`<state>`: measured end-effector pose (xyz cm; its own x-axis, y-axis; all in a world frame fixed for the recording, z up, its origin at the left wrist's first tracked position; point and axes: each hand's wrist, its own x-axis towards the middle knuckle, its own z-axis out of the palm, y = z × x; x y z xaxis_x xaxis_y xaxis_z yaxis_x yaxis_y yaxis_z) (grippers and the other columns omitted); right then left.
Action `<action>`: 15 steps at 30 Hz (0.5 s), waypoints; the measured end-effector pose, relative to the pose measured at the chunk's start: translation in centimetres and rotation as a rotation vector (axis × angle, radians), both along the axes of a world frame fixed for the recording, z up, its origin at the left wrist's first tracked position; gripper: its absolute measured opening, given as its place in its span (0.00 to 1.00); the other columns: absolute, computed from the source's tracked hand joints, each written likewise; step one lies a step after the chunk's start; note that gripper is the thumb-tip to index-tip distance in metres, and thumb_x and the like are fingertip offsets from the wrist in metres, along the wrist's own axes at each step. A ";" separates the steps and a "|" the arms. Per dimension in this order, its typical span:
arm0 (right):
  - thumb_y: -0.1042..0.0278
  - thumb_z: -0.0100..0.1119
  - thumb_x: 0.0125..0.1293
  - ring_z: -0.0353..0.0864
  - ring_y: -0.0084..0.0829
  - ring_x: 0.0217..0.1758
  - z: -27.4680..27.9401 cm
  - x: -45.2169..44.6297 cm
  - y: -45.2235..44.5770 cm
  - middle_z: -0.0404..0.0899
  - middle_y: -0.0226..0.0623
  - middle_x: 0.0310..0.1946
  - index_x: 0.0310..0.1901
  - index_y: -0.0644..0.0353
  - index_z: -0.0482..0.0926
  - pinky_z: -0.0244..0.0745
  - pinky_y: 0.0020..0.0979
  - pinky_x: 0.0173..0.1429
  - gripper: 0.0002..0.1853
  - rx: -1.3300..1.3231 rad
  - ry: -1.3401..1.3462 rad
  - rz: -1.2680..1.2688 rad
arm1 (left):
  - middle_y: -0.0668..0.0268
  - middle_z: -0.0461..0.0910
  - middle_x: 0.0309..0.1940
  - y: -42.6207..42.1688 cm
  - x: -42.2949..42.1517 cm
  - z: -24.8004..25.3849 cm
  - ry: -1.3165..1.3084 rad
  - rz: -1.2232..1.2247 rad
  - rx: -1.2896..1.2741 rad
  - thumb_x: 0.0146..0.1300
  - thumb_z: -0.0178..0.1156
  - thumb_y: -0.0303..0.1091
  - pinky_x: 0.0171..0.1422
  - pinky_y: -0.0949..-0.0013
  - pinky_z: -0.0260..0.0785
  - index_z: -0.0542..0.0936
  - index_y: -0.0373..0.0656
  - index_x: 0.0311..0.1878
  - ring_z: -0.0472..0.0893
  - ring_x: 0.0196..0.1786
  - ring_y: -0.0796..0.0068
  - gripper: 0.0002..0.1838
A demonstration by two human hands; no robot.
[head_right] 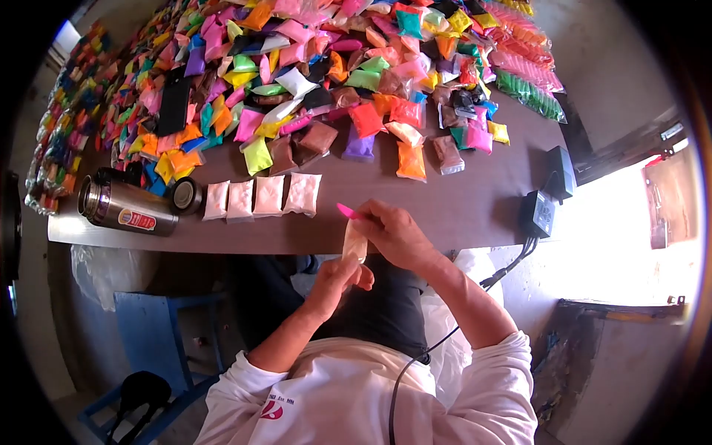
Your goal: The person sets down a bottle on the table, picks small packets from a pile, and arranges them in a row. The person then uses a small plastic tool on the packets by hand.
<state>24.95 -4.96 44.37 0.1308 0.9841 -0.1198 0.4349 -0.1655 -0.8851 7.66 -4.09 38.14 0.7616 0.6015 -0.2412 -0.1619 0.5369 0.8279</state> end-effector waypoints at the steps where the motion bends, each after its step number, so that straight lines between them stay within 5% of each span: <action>1: 0.65 0.55 0.67 0.74 0.21 0.31 0.2 0.0 0.0 0.76 0.32 0.27 0.41 0.64 0.75 0.71 0.27 0.36 0.10 0.043 0.030 0.011 | 0.58 0.79 0.29 0.2 -0.3 0.1 -0.044 -0.035 -0.092 0.69 0.48 0.54 0.42 0.71 0.69 0.71 0.41 0.22 0.78 0.33 0.71 0.27; 6: 0.62 0.51 0.72 0.71 0.17 0.31 0.0 0.9 0.4 0.73 0.27 0.26 0.41 0.62 0.74 0.70 0.23 0.36 0.11 0.057 0.272 0.074 | 0.54 0.79 0.39 0.8 -1.2 -0.3 -0.301 -0.155 -0.409 0.67 0.37 0.65 0.49 0.65 0.68 0.75 0.42 0.28 0.77 0.40 0.63 0.34; 12: 0.58 0.49 0.72 0.69 0.15 0.30 0.1 1.2 0.5 0.73 0.25 0.27 0.41 0.60 0.75 0.68 0.20 0.35 0.13 -0.062 0.475 0.158 | 0.55 0.78 0.41 0.7 0.2 0.4 -0.325 -0.101 -0.539 0.67 0.42 0.63 0.47 0.68 0.70 0.72 0.44 0.28 0.79 0.38 0.69 0.30; 15: 0.64 0.50 0.72 0.70 0.13 0.30 0.0 1.7 0.2 0.76 0.25 0.29 0.44 0.61 0.77 0.65 0.18 0.32 0.11 -0.119 0.541 0.098 | 0.56 0.78 0.39 0.7 0.7 1.0 -0.359 -0.081 -0.557 0.68 0.44 0.60 0.47 0.68 0.70 0.72 0.44 0.27 0.79 0.38 0.69 0.28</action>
